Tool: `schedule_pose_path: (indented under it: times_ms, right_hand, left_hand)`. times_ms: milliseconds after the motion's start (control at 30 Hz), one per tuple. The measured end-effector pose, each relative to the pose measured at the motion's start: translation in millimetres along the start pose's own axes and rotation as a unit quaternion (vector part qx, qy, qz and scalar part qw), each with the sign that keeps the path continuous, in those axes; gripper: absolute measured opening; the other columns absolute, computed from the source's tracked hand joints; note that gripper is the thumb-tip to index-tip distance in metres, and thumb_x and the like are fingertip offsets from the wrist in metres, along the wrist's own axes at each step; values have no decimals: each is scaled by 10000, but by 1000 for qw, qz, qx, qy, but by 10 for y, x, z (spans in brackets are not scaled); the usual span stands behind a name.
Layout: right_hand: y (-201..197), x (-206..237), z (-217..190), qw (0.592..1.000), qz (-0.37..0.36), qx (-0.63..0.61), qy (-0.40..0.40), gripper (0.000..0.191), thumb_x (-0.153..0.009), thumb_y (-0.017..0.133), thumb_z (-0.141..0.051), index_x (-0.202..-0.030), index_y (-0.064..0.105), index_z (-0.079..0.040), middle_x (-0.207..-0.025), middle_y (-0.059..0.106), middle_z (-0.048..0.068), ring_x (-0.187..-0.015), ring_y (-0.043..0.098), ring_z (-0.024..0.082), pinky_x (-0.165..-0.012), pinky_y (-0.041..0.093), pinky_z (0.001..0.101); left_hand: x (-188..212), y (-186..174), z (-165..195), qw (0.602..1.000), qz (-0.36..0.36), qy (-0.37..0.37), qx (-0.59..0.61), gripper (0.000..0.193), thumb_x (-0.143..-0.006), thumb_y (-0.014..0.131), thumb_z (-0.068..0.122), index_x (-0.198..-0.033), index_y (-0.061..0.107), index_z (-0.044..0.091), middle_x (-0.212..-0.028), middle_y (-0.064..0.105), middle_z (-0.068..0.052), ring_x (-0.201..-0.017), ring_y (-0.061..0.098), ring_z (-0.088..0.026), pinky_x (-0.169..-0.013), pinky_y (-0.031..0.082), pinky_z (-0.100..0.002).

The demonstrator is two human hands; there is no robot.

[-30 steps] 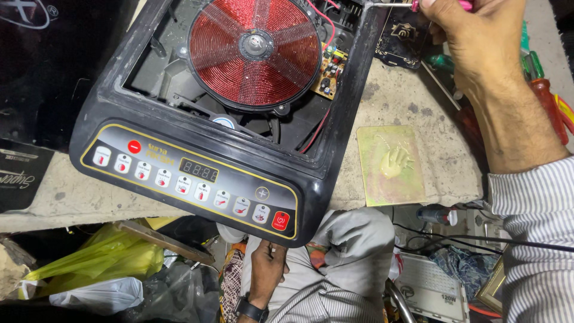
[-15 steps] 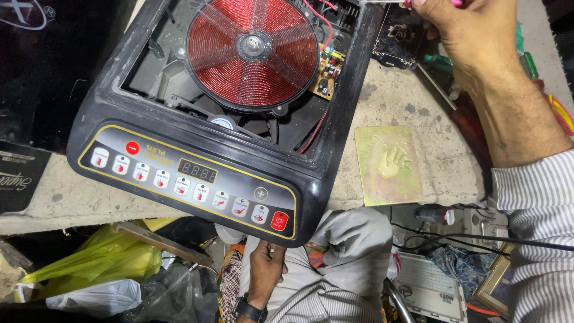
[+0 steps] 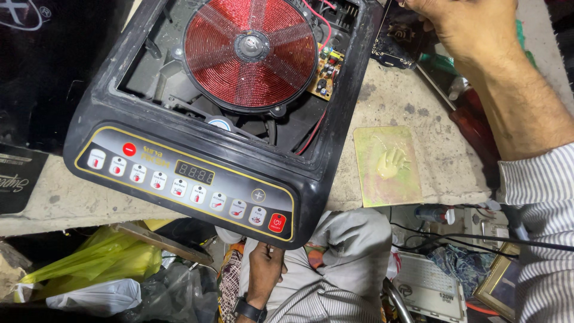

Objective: The person applies a viscous substance from a tube onto a small metal plate, then uses a screwdriver to spread and apply the substance to the internal components of an electric heater. The person works at a cluttered bench with tools and parts visible.

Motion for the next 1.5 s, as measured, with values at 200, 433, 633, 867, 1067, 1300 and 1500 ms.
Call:
schedule_pose_path:
  times_ms: [200,433,633,867,1067,1300,1500]
  right_hand:
    - [-10,-17,36,1000,13,11,-1,114,-1001,784,-118,-952,696,-65,-827,663,-53,-737,629,42,-659,507,206]
    - [-45,-22,26,1000,9,9,-28,148,-973,823,-103,-997,694,-34,-912,700,-40,-834,682,70,-741,573,233]
    - [-81,-43,37,998,12,38,-55,150,-971,822,-86,-1041,711,-14,-946,715,-8,-863,698,86,-757,577,242]
    - [-58,-23,-10,994,6,51,-96,142,-986,809,-47,-1057,706,20,-962,713,12,-876,692,94,-764,576,247]
    - [-57,-37,33,992,5,60,-108,142,-978,806,-39,-1047,703,30,-946,706,12,-860,684,99,-747,567,252]
    - [-116,-56,198,979,13,112,-169,134,-1012,802,0,-1047,704,85,-981,713,68,-888,700,144,-749,586,285]
    - [-173,-84,330,985,26,125,-120,181,-1045,835,-91,-1032,713,42,-935,695,39,-846,682,117,-723,565,266]
  left_hand:
    - [-10,8,-1,1000,0,-12,0,283,-947,662,214,-1024,645,-57,-523,615,-75,-398,594,-119,-332,422,-268]
    - [-3,9,44,1000,4,-8,-7,292,-946,651,211,-1078,647,-49,-523,629,-79,-392,593,-123,-333,426,-273]
    - [-5,15,91,1000,3,-2,-8,273,-950,637,188,-1079,649,-53,-529,639,-78,-398,603,-120,-333,430,-273]
    - [7,10,109,1000,2,-8,-9,255,-948,632,172,-1084,639,-44,-528,635,-77,-409,616,-119,-338,440,-271]
    - [-1,7,77,1000,5,-7,-3,253,-951,640,184,-1033,643,-55,-525,632,-74,-398,601,-124,-335,428,-272]
    - [-31,26,29,1000,5,-3,-8,270,-954,646,214,-1030,641,-45,-516,623,-71,-395,596,-119,-336,424,-272]
    - [-51,30,7,1000,3,-13,-3,268,-956,642,203,-1013,634,-58,-520,624,-69,-397,597,-119,-339,428,-273]
Point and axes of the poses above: each hand's wrist, its own x-axis away from the middle knuckle, its own y-axis out of the palm, z = x × y, the point moved 8 cm from there along -x, towards the middle knuckle
